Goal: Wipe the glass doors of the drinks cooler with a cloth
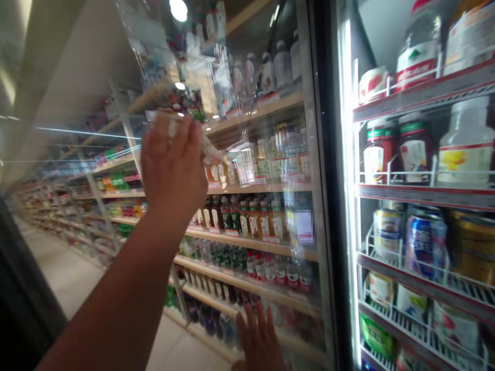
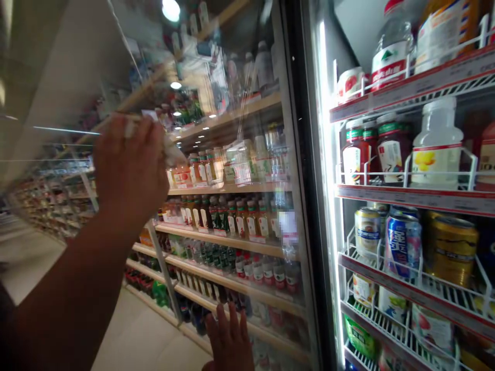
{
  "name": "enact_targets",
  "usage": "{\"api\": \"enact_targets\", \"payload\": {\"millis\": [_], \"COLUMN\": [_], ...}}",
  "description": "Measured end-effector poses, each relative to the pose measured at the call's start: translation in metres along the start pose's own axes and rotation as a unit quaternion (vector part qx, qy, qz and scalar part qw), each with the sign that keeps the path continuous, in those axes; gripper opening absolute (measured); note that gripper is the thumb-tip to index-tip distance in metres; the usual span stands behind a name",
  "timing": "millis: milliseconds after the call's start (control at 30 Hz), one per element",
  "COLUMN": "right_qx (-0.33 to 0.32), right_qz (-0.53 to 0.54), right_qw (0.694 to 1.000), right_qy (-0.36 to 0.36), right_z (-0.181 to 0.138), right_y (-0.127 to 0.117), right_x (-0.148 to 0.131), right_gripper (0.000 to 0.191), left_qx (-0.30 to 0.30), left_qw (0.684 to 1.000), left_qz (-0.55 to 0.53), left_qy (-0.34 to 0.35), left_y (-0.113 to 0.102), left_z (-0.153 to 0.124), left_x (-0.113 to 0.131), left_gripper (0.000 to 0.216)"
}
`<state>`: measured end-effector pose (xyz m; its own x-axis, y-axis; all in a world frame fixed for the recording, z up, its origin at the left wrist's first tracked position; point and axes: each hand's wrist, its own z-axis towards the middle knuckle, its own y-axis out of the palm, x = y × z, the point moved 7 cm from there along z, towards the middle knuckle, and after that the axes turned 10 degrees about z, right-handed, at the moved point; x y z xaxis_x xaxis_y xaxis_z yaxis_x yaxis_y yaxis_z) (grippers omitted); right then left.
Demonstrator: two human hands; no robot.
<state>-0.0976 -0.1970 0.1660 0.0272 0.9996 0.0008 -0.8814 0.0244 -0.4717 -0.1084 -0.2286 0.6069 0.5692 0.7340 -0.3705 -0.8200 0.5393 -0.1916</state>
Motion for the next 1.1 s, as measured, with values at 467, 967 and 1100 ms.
{"api": "enact_targets", "payload": {"millis": [467,967,1100], "right_qx": [-0.019,-0.043,-0.047], "right_qz": [0.004,0.031,0.028], "right_qw": [1.0,0.997,0.997], "right_qy": [0.01,0.053,0.051], "right_z": [-0.007,-0.005,-0.005], "right_y": [0.002,-0.011,-0.011], "right_x": [-0.001,-0.004,-0.004], "right_gripper": [0.117,0.114,0.116], "left_qx": [0.033,0.044,-0.033], "left_qw": [0.996,0.998,0.981], "left_qz": [0.013,0.051,-0.031], "left_qy": [0.079,0.01,0.186], "left_y": [-0.002,-0.022,-0.007], "left_z": [-0.07,-0.179,-0.227], "left_x": [0.022,-0.018,0.01], "left_gripper": [0.058,0.064,0.062]}}
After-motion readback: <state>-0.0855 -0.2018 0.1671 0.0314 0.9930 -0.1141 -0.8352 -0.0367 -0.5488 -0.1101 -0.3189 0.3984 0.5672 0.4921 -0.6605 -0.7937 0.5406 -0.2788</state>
